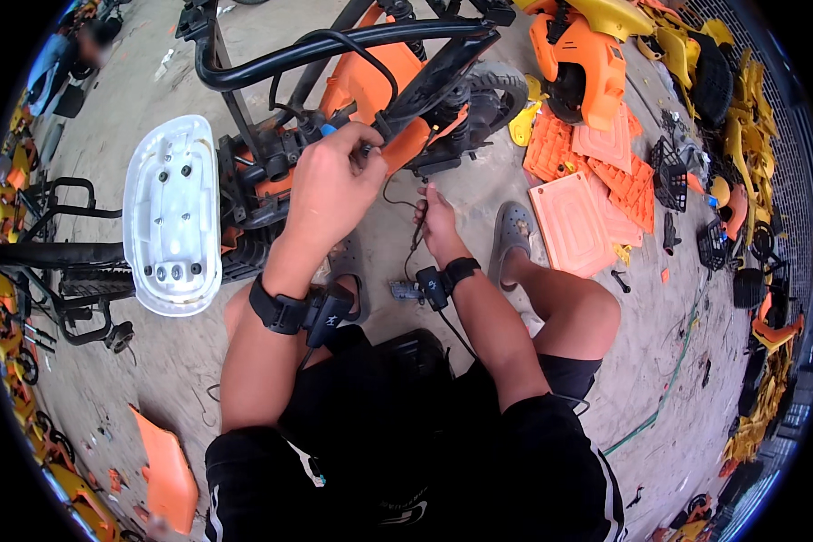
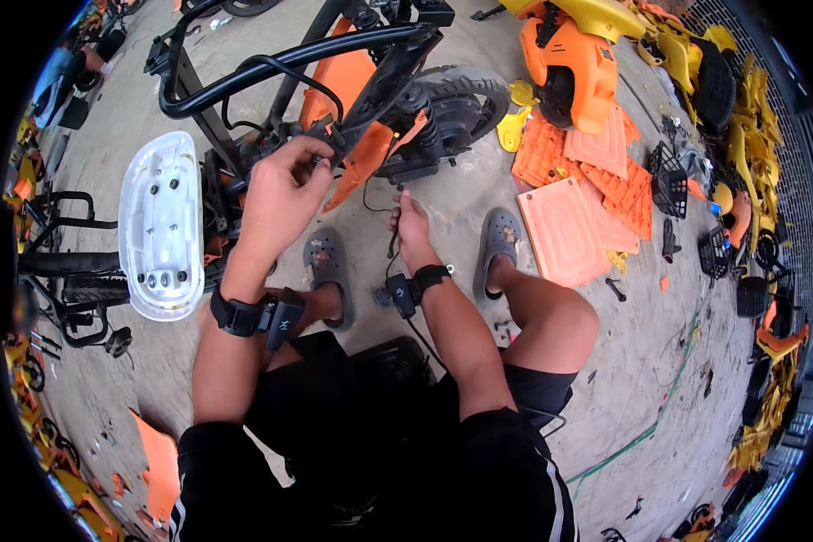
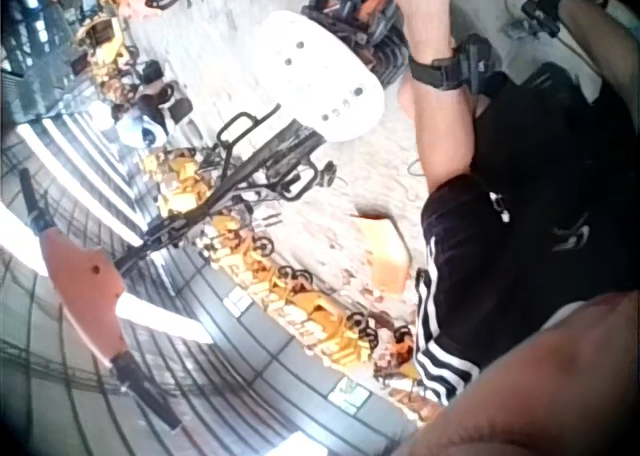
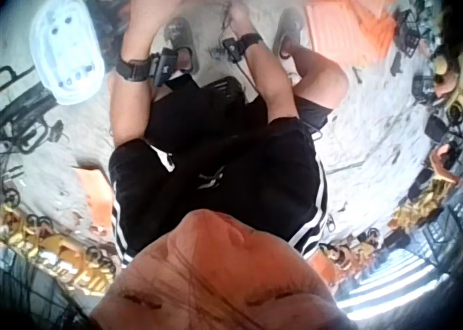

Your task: The person is assembling an electric scooter frame while sitting on the floor. They use a power drill to secure components and handle small fasteners by hand, working on the central chassis area.

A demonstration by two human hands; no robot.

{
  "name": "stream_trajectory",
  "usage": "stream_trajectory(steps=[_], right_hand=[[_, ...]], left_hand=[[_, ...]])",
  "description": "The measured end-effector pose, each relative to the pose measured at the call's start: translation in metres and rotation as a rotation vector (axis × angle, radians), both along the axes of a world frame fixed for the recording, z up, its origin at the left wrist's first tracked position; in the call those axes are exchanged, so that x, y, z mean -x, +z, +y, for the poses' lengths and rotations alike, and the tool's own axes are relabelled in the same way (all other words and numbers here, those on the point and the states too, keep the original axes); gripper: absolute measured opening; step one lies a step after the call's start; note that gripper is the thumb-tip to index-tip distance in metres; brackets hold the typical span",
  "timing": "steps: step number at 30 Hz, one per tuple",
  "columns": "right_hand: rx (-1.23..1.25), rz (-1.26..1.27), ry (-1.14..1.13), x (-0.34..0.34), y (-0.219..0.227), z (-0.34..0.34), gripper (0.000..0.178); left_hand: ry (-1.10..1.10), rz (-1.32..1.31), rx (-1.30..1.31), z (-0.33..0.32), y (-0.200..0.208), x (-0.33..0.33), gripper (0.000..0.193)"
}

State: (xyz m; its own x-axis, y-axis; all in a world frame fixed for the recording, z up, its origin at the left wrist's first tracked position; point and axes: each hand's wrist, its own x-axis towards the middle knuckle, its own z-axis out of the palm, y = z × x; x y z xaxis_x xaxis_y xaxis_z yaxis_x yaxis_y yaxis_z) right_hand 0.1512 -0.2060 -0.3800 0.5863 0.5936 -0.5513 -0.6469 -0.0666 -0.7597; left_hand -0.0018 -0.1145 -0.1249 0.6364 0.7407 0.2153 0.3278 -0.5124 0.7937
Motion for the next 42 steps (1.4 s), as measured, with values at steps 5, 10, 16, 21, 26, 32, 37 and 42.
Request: stream_trajectory(steps=[5,10,16,21,26,32,37,42], right_hand=[[0.110,-0.368,0.000,-0.013,-0.012,-0.016,0.043],[0.148,-0.922,0.086,-0.023,-0.014,-0.016,0.034],[0.041,-1.132,0.098,-0.026,-0.009,-0.012,0.022],[-0.358,-0.509,0.025,-0.035,-0.032,-0.008,0.024],[-0.452,-0.295,0.027,-0.033,-0.042,-0.017,0.026],[-0.497,-0.216,0.054,-0.030,-0.050,-0.017,0.028],[-0.550,-0.160,0.068,-0.023,-0.064,-0.013,0.030],[-0.654,-0.130,0.092,-0.018,-0.094,0.002,0.033]], left_hand=[[-0.021,-0.061,-0.006,-0.007,-0.003,0.000,0.022],[-0.057,-0.139,-0.134,-0.007,-0.007,-0.001,0.016],[-0.112,0.009,-0.114,-0.032,-0.016,-0.017,0.010],[-0.158,0.088,-0.129,-0.040,-0.023,-0.029,0.013],[-0.198,0.089,-0.158,-0.043,-0.027,-0.036,0.016],[-0.207,0.124,-0.148,-0.046,-0.024,-0.038,0.016],[-0.197,0.100,-0.150,-0.050,-0.025,-0.039,0.013],[-0.219,0.078,-0.131,-0.048,-0.025,-0.037,0.014]])
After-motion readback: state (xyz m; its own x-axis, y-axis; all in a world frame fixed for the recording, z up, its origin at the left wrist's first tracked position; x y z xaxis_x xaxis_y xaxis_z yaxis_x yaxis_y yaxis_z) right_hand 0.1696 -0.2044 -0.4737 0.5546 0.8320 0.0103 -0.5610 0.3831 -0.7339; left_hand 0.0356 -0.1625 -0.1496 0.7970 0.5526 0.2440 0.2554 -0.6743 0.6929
